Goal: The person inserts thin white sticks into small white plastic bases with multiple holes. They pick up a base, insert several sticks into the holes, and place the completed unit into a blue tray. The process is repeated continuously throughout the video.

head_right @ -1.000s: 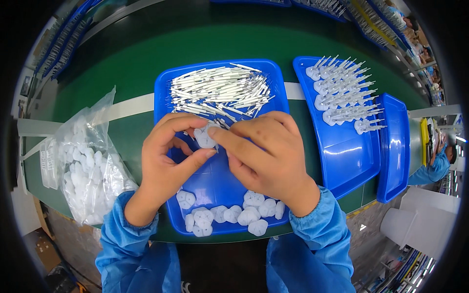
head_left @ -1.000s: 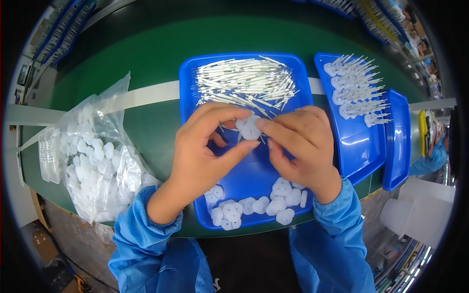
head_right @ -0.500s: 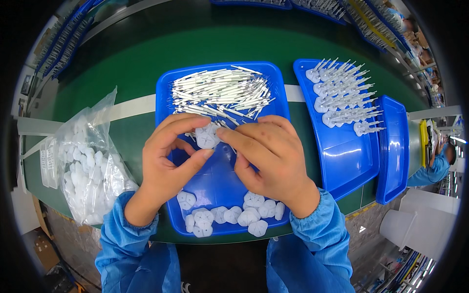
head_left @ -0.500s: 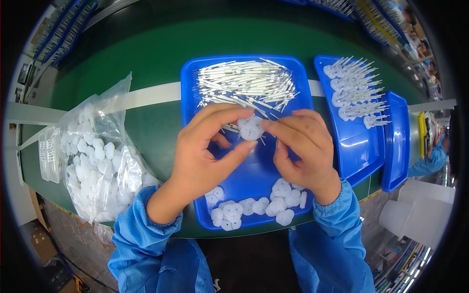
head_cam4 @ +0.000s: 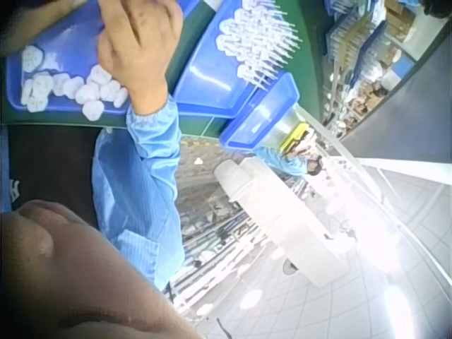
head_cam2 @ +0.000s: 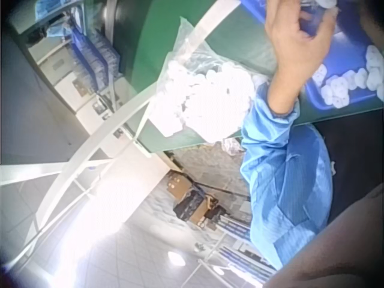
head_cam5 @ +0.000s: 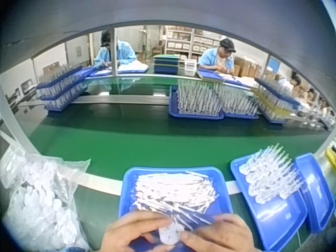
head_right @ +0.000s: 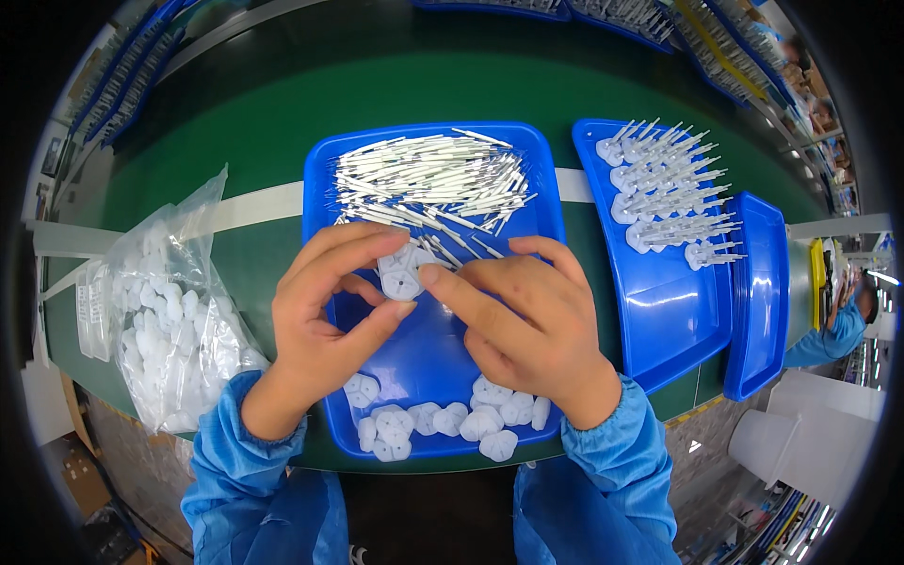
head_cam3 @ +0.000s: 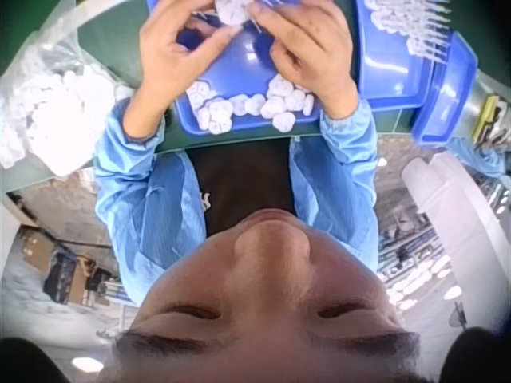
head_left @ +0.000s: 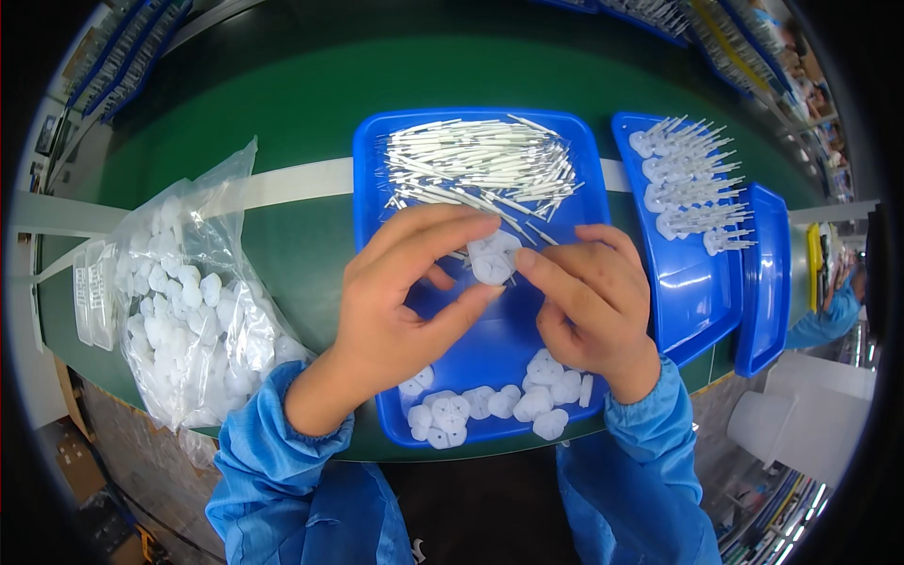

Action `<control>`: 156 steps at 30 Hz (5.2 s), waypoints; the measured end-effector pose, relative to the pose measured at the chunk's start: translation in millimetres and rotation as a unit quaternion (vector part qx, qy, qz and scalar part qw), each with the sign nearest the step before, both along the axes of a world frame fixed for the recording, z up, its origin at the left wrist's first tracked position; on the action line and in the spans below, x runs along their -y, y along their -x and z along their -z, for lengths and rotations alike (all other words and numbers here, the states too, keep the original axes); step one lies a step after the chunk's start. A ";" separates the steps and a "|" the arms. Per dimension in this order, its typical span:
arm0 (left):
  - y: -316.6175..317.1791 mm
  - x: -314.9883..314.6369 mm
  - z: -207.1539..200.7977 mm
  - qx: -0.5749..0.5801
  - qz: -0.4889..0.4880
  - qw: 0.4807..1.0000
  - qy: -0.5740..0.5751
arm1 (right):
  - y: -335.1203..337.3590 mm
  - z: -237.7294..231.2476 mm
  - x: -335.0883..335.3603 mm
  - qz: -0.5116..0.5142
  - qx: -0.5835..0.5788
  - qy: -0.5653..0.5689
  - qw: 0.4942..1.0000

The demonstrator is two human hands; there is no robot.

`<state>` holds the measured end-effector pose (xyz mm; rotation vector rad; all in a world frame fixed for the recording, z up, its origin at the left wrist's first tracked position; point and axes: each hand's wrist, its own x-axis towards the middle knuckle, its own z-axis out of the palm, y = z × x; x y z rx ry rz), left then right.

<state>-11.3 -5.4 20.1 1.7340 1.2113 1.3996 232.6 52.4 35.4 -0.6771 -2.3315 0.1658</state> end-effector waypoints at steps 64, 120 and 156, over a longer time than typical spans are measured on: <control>1.1 -2.4 7.2 0.180 0.027 0.982 0.039 | -12.1 -6.2 -4.1 0.074 -0.024 0.020 0.997; -7.5 2.6 4.2 -0.052 -0.055 0.995 0.069 | 27.5 2.3 -0.1 0.089 -0.033 0.072 0.993; -2.3 -6.1 5.8 0.077 0.012 0.994 0.072 | 16.7 6.5 -12.4 -0.006 -0.052 0.058 0.997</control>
